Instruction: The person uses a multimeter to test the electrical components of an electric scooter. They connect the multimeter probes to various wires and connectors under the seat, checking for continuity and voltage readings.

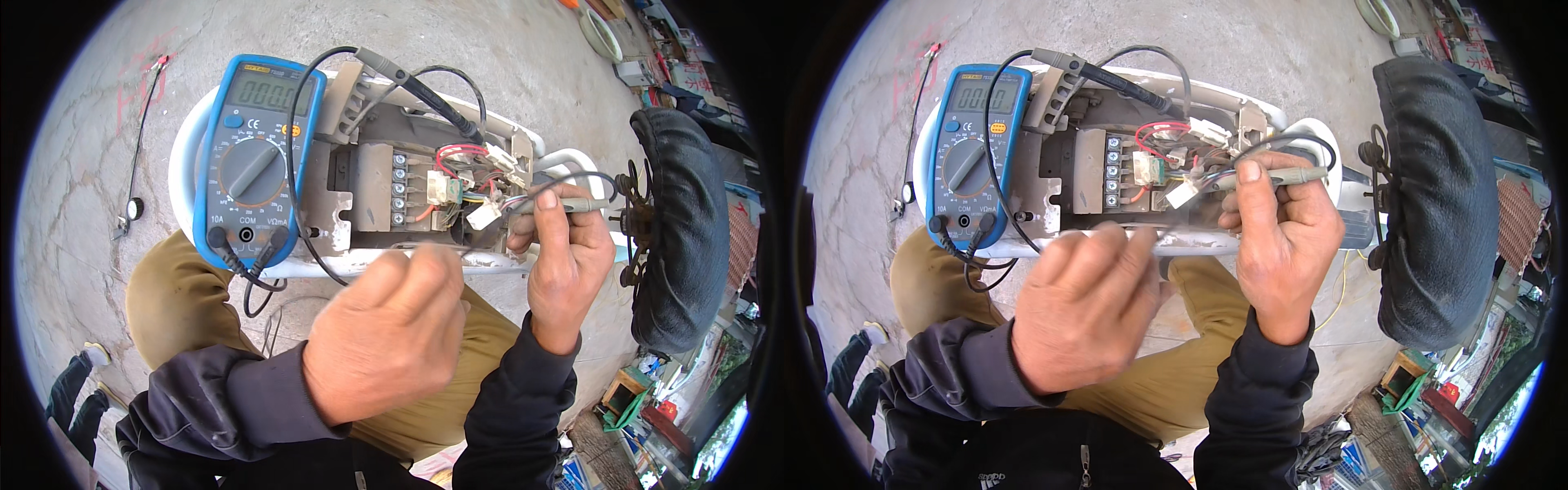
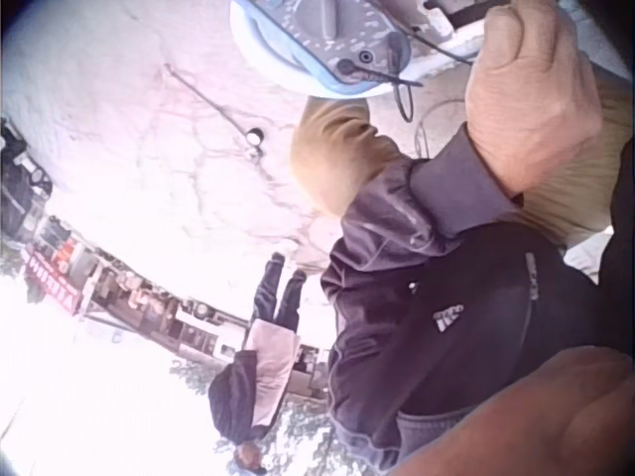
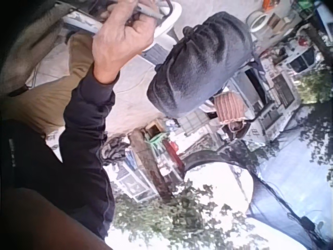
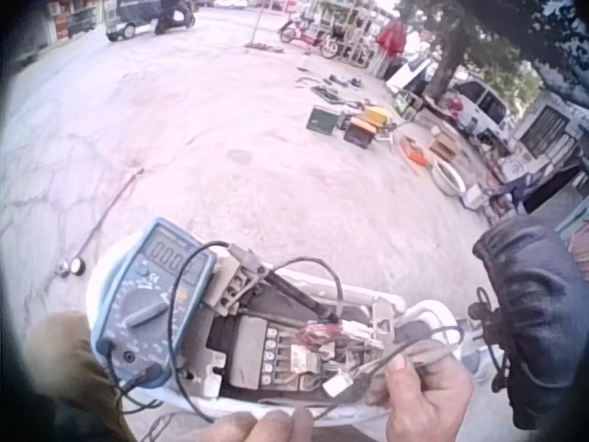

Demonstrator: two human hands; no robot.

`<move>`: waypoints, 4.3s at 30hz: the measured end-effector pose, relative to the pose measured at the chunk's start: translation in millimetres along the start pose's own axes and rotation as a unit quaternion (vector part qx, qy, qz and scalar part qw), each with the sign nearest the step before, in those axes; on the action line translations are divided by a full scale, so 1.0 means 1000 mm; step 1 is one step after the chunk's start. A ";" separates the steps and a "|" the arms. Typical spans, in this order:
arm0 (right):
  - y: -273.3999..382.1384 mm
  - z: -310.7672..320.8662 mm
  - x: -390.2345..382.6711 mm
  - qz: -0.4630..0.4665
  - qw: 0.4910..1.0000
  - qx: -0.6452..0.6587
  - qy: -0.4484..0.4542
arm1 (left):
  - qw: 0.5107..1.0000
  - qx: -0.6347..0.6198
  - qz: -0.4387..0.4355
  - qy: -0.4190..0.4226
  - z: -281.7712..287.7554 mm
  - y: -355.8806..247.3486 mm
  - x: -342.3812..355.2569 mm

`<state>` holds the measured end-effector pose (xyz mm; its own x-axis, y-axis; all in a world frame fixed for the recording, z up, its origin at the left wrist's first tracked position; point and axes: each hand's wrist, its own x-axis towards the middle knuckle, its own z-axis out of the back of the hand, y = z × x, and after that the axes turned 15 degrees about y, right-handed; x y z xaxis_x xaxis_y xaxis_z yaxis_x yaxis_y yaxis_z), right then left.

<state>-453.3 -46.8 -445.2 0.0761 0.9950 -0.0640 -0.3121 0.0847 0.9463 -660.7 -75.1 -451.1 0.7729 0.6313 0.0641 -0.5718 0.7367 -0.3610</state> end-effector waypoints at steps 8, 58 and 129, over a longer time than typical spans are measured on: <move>0.001 -0.007 0.000 0.002 1.000 -0.003 -0.022 | 0.995 -0.059 -0.077 -0.016 -0.004 -0.020 -0.009; -0.020 -0.005 -0.022 0.122 0.986 -0.113 0.016 | 0.994 -0.085 0.067 -0.012 -0.042 0.001 0.008; 0.049 -0.024 -0.041 -0.001 0.921 -0.365 0.137 | 0.989 -0.145 0.037 -0.005 -0.036 0.005 0.013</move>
<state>-494.7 -81.8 -403.7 -0.1327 0.9624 -0.2369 -0.8730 -0.0004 0.4877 -643.7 -71.6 -485.5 0.7289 0.6836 0.0361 -0.5223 0.5895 -0.6162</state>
